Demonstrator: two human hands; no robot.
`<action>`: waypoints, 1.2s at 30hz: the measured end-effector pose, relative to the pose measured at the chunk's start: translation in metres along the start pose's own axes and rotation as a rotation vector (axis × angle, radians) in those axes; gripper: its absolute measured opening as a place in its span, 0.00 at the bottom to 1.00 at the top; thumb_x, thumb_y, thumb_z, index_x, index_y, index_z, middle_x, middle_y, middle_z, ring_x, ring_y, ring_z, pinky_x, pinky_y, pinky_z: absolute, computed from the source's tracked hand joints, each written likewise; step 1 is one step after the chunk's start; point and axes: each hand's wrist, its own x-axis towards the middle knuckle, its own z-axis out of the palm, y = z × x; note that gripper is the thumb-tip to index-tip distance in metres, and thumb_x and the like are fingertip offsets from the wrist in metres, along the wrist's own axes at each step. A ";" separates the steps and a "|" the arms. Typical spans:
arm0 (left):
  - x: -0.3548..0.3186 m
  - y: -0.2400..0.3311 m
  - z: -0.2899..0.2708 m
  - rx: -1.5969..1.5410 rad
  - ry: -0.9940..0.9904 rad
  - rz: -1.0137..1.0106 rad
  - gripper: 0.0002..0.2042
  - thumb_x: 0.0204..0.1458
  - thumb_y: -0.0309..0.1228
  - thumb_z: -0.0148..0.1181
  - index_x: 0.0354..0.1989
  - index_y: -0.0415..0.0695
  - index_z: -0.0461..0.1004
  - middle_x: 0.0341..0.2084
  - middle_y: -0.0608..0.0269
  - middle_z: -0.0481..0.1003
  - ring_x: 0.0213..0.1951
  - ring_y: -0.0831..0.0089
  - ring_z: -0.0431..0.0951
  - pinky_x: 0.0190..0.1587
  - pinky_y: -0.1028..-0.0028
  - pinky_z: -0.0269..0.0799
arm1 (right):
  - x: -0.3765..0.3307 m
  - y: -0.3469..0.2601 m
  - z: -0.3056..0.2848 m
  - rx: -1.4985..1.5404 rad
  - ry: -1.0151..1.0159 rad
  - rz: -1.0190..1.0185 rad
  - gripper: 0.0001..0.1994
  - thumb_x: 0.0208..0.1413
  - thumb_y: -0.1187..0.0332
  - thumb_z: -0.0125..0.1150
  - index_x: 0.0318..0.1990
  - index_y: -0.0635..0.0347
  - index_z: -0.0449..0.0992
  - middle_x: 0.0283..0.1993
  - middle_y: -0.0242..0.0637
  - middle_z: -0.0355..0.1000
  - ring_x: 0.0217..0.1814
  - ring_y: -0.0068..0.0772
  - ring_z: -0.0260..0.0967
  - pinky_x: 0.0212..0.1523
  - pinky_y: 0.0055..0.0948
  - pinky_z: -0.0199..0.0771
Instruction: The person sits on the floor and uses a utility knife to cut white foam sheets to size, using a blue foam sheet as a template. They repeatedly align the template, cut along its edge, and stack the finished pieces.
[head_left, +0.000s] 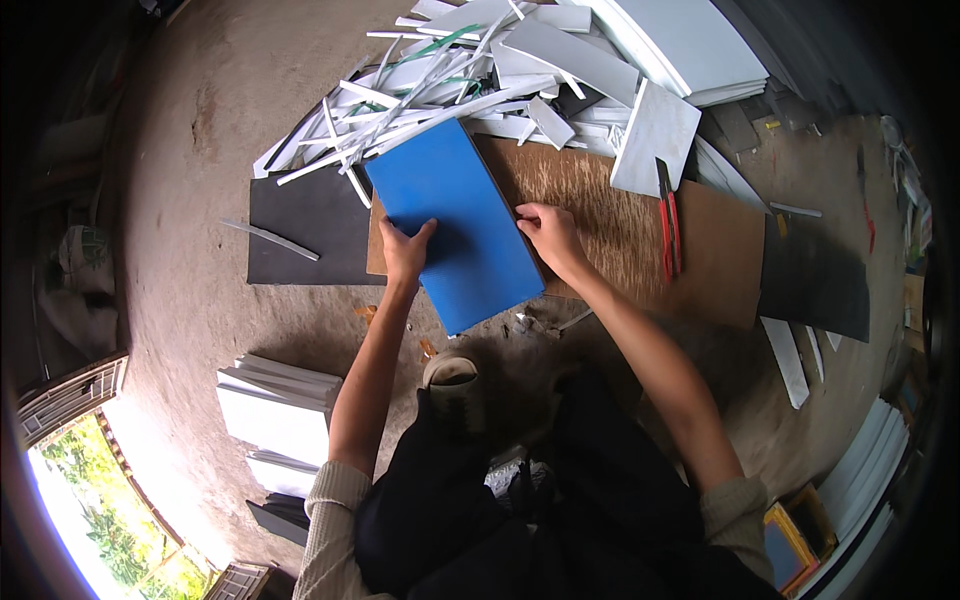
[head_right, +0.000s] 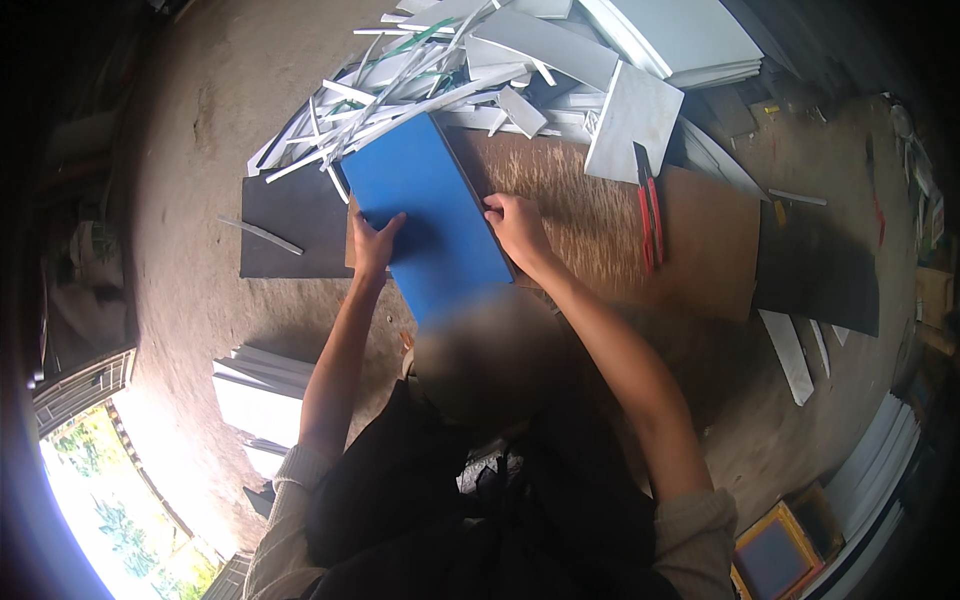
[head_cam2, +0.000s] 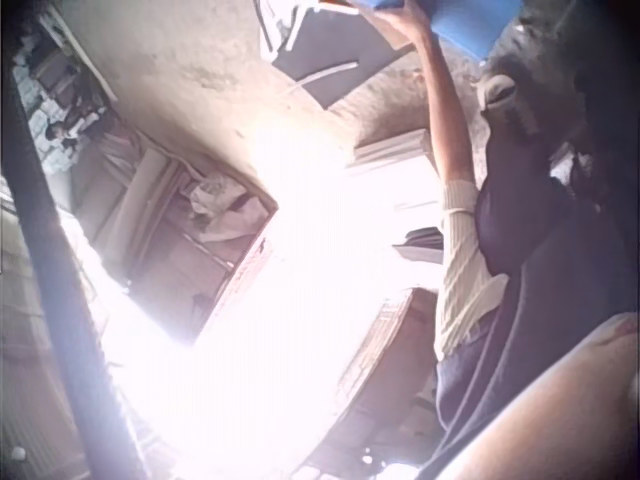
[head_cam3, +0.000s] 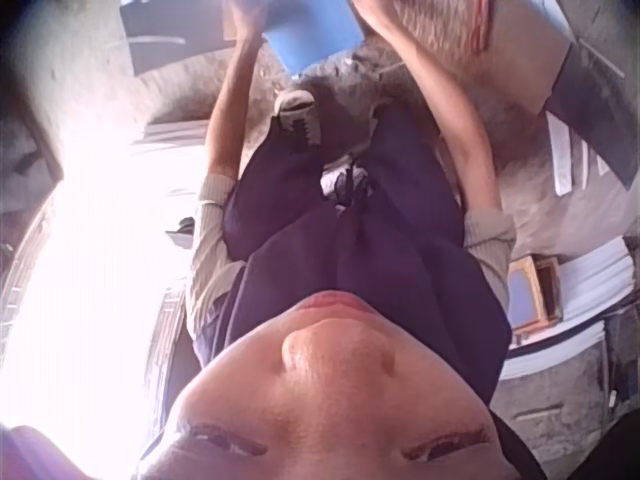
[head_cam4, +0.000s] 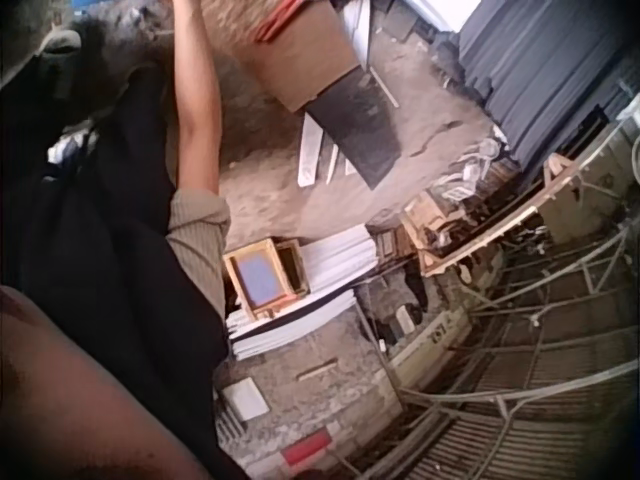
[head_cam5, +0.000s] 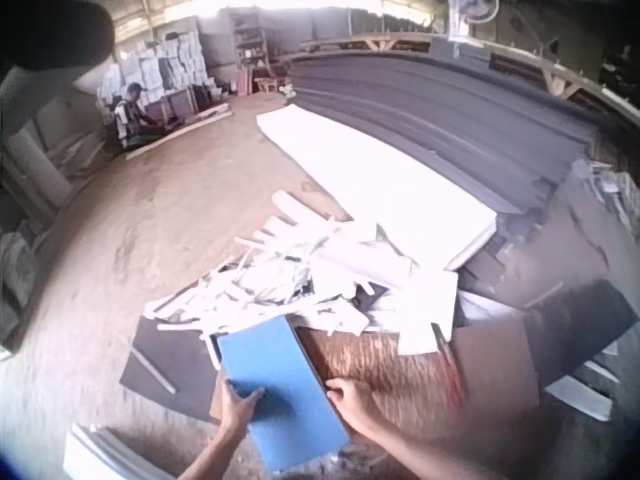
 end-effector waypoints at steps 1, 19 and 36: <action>-0.002 -0.001 0.001 0.016 0.002 0.004 0.33 0.39 0.31 0.64 0.51 0.33 0.51 0.44 0.45 0.64 0.46 0.60 0.68 0.47 0.70 0.63 | 0.000 0.000 -0.001 0.002 0.008 -0.002 0.10 0.45 0.77 0.55 0.37 0.70 0.72 0.34 0.48 0.72 0.37 0.42 0.71 0.38 0.31 0.70; -0.012 0.004 0.007 0.504 0.240 0.002 0.49 0.36 0.43 0.66 0.60 0.39 0.37 0.56 0.44 0.45 0.57 0.52 0.47 0.57 0.57 0.47 | -0.024 0.021 -0.077 -0.364 0.510 -0.120 0.13 0.43 0.73 0.60 0.39 0.59 0.71 0.42 0.39 0.66 0.47 0.41 0.60 0.50 0.35 0.58; 0.023 0.030 0.018 1.071 -0.412 0.465 0.67 0.18 0.59 0.66 0.61 0.44 0.22 0.62 0.55 0.20 0.62 0.56 0.17 0.50 0.34 0.19 | -0.025 0.018 -0.127 -0.498 0.088 0.061 0.13 0.50 0.75 0.47 0.42 0.65 0.54 0.28 0.58 0.67 0.31 0.59 0.67 0.30 0.50 0.63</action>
